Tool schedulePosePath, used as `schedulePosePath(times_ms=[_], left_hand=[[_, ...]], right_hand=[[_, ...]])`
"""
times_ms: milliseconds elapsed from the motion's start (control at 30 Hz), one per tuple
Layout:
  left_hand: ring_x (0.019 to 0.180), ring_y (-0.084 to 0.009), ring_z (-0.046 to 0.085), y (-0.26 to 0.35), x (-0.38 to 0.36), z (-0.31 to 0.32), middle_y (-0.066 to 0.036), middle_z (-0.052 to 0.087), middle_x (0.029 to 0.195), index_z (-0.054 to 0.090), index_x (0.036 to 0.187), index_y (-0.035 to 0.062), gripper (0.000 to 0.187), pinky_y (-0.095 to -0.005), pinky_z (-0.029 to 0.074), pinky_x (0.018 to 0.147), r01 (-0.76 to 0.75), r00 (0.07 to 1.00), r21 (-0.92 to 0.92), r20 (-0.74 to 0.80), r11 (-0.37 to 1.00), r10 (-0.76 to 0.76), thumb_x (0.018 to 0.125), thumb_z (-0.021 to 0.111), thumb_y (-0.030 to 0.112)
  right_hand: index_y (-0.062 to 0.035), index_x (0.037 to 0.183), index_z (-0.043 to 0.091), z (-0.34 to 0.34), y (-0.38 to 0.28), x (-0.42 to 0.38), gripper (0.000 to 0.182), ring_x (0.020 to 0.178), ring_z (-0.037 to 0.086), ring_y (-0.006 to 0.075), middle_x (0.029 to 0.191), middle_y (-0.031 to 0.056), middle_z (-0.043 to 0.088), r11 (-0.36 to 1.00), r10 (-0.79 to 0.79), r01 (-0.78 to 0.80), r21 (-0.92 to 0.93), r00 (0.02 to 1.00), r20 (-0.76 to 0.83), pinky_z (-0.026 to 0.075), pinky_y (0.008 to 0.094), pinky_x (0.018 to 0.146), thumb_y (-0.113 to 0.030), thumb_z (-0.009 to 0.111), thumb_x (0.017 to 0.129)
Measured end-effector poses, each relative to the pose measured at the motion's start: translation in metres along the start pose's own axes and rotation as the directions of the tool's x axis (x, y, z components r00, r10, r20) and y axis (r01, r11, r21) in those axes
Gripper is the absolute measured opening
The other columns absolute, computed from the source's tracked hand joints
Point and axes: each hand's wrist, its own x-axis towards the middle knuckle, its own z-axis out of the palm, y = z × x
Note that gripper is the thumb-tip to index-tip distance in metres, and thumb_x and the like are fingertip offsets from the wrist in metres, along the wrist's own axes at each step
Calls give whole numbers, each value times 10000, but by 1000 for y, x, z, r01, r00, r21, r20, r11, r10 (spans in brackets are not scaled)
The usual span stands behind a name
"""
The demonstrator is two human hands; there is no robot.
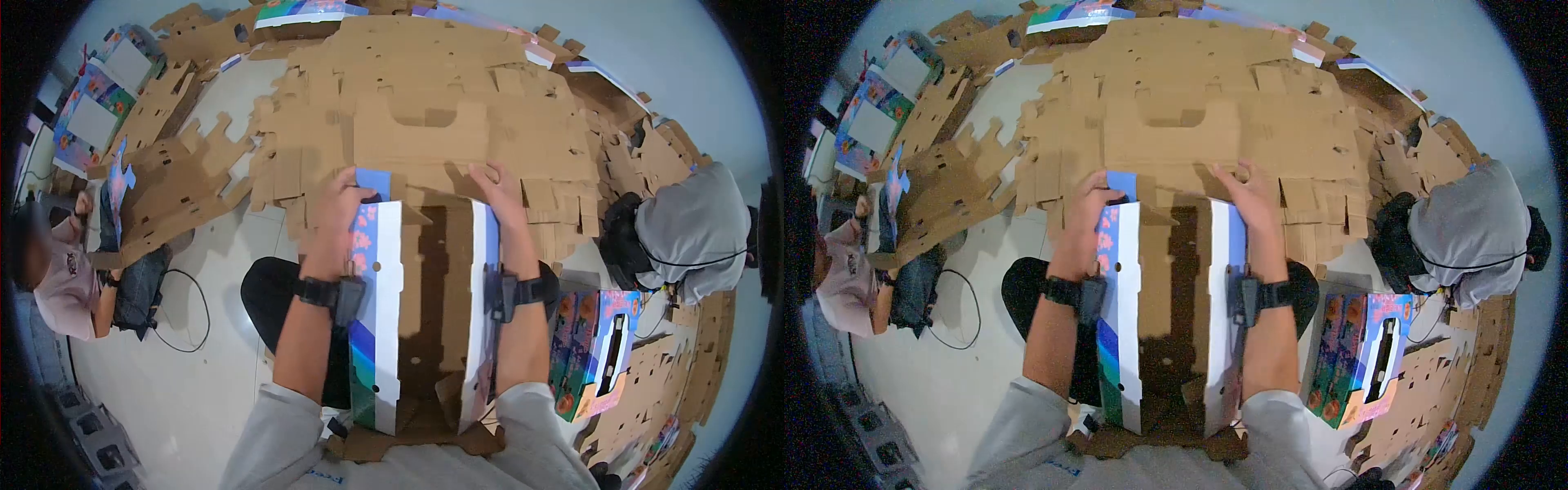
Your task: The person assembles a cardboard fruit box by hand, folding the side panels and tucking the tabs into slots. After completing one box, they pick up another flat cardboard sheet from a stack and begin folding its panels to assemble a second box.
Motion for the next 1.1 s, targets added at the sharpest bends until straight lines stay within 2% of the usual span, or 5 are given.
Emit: schedulePosePath(times_ms=[267,367,733,967,1100], left_hand=[[1310,-332,572,-14,-44,39,-185,640,1352,639,1322,-26,442,-445,490,1076,-397,800,696,-58,598,598,1007,707,278],[1324,-383,522,-17,-46,24,-163,638,1314,734,1142,-34,409,-446,461,1101,-538,764,805,341,249,548,954,773,327],[1303,-407,518,0,-53,47,-135,667,1188,780,1023,42,393,-484,445,1109,-406,865,873,271,270,423,884,811,409],[1539,-498,278,8,-59,59,-78,711,1316,758,1162,161,409,-739,287,1150,-378,921,886,331,269,206,880,786,456],[1500,-465,357,7,-49,65,-123,736,1104,755,1080,147,422,-625,231,1255,-329,944,895,314,301,98,880,778,518]], right_hand=[[80,1489,426,52,23,-28,738,1343,509,506,1440,362,519,949,-247,145,-280,893,-377,407,528,1134,-401,709,1006],[22,1457,490,53,15,-35,674,1299,555,455,1387,306,579,880,-414,269,-391,837,-357,437,504,1101,-330,776,959],[-5,876,708,40,20,-48,424,930,613,404,1021,218,683,896,-333,266,-354,932,-141,508,454,905,-412,825,898],[-39,1116,691,57,27,-41,398,1073,573,421,1104,229,682,796,-322,181,-578,935,-151,477,519,980,-424,659,1018],[-68,1308,645,24,85,-9,388,1185,545,336,1234,130,650,917,-327,321,-235,945,15,444,482,1058,-370,506,1108]])
